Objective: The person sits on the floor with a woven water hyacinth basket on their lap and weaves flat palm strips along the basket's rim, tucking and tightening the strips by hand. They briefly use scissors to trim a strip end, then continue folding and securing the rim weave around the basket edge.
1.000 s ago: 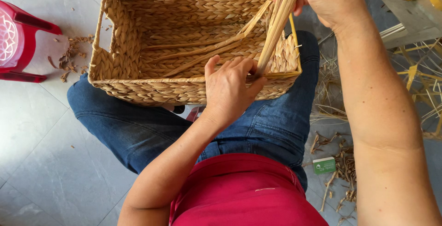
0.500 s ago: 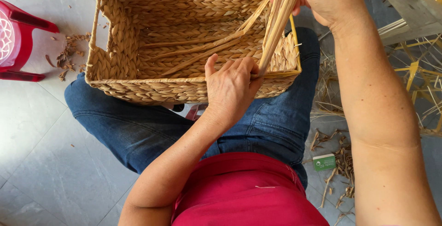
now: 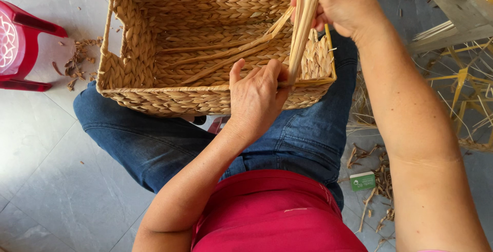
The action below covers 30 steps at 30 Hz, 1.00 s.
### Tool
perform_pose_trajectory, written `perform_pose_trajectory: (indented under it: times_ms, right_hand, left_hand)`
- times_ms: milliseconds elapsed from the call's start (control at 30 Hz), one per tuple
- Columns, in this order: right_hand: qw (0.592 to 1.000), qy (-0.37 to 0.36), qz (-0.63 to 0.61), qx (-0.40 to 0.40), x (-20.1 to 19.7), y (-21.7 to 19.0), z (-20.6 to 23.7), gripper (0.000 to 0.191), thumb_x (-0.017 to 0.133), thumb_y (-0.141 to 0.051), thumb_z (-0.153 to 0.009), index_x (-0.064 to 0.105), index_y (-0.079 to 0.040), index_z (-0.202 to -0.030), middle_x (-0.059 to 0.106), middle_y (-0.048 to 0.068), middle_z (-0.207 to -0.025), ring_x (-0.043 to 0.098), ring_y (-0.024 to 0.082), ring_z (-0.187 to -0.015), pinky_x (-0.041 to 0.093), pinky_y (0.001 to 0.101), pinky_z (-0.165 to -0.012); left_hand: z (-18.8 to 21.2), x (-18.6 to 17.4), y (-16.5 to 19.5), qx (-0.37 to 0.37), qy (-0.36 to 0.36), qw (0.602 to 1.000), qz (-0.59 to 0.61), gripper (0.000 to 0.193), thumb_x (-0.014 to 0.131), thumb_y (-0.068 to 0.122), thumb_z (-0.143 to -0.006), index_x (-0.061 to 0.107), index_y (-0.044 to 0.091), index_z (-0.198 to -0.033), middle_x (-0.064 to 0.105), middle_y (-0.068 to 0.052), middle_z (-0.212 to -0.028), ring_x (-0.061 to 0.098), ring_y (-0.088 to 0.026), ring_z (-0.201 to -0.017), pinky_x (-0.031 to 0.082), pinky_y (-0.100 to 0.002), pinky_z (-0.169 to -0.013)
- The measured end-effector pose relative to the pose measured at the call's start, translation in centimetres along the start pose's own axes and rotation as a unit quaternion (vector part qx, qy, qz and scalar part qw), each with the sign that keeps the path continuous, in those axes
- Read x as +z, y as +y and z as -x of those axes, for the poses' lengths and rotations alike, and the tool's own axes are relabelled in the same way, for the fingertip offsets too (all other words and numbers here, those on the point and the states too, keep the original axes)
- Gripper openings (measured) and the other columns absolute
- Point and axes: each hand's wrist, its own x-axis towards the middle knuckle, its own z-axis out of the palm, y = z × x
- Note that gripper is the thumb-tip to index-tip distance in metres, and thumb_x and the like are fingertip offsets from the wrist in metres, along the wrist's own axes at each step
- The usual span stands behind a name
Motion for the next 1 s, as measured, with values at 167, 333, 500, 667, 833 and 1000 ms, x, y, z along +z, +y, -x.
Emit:
perform_pose_trajectory:
  times_ms: [167, 333, 500, 667, 833, 1000]
  right_hand:
    - [0.998, 0.000, -0.057, 0.004, -0.1, 0.0, 0.6, 0.031, 0.055, -0.032, -0.112, 0.066, -0.007, -0.098, 0.071, 0.011, -0.081, 0.067, 0.012, -0.060, 0.046, 0.0228, -0.046]
    - [0.996, -0.064, -0.069, 0.012, -1.1, 0.4, 1.4, 0.022, 0.058, -0.024, -0.109, 0.069, -0.005, -0.109, 0.073, 0.010, -0.088, 0.068, 0.011, -0.067, 0.051, 0.0221, -0.053]
    - [0.991, -0.093, -0.071, 0.068, -0.7, 1.5, 2.3, 0.019, 0.066, -0.012, -0.102, 0.071, 0.002, -0.113, 0.074, 0.009, -0.090, 0.068, 0.012, -0.068, 0.057, 0.0236, -0.062]
    - [0.993, -0.082, -0.056, 0.067, -0.3, 1.7, 2.7, 0.019, 0.065, -0.015, -0.101, 0.070, 0.002, -0.110, 0.073, 0.011, -0.087, 0.070, 0.014, -0.067, 0.059, 0.0246, -0.062]
    - [0.991, -0.068, -0.102, 0.062, 0.3, 1.6, 3.1, 0.020, 0.065, -0.018, -0.104, 0.070, 0.001, -0.109, 0.074, 0.011, -0.088, 0.070, 0.013, -0.068, 0.059, 0.0241, -0.063]
    - [0.996, -0.033, -0.039, 0.080, 0.8, 1.1, 3.4, 0.023, 0.068, -0.023, -0.104, 0.073, -0.001, -0.105, 0.073, 0.012, -0.085, 0.068, 0.014, -0.066, 0.056, 0.0255, -0.060]
  left_hand:
    - [0.0, -1.0, -0.2, 0.013, -0.015, 0.999, 0.044, 0.023, 0.073, 0.018, -0.086, 0.058, 0.012, -0.102, 0.070, 0.001, -0.081, 0.071, -0.022, -0.086, 0.030, -0.058, -0.112]
    - [-0.1, -1.5, -0.2, 0.019, -0.029, 0.997, 0.062, 0.016, 0.072, 0.023, -0.089, 0.063, 0.013, -0.098, 0.072, 0.000, -0.083, 0.071, -0.022, -0.084, 0.028, -0.057, -0.112]
    - [-0.2, -1.2, 0.0, -0.014, -0.037, 0.998, 0.050, 0.012, 0.068, 0.024, -0.094, 0.064, 0.012, -0.094, 0.071, -0.002, -0.077, 0.071, -0.023, -0.081, 0.029, -0.055, -0.116]
    - [0.0, -1.1, -0.2, -0.011, -0.027, 0.998, 0.058, 0.010, 0.066, 0.021, -0.095, 0.063, 0.012, -0.094, 0.071, -0.002, -0.078, 0.071, -0.023, -0.082, 0.029, -0.054, -0.116]
    - [0.0, -1.3, -0.4, 0.010, -0.024, 0.997, 0.076, 0.009, 0.064, 0.022, -0.098, 0.066, 0.013, -0.099, 0.072, -0.002, -0.082, 0.072, -0.023, -0.085, 0.030, -0.054, -0.112]
    - [-0.4, -1.7, -0.4, -0.016, -0.058, 0.996, 0.068, 0.014, 0.063, 0.025, -0.099, 0.071, 0.014, -0.096, 0.073, -0.004, -0.081, 0.071, -0.024, -0.082, 0.034, -0.051, -0.109]
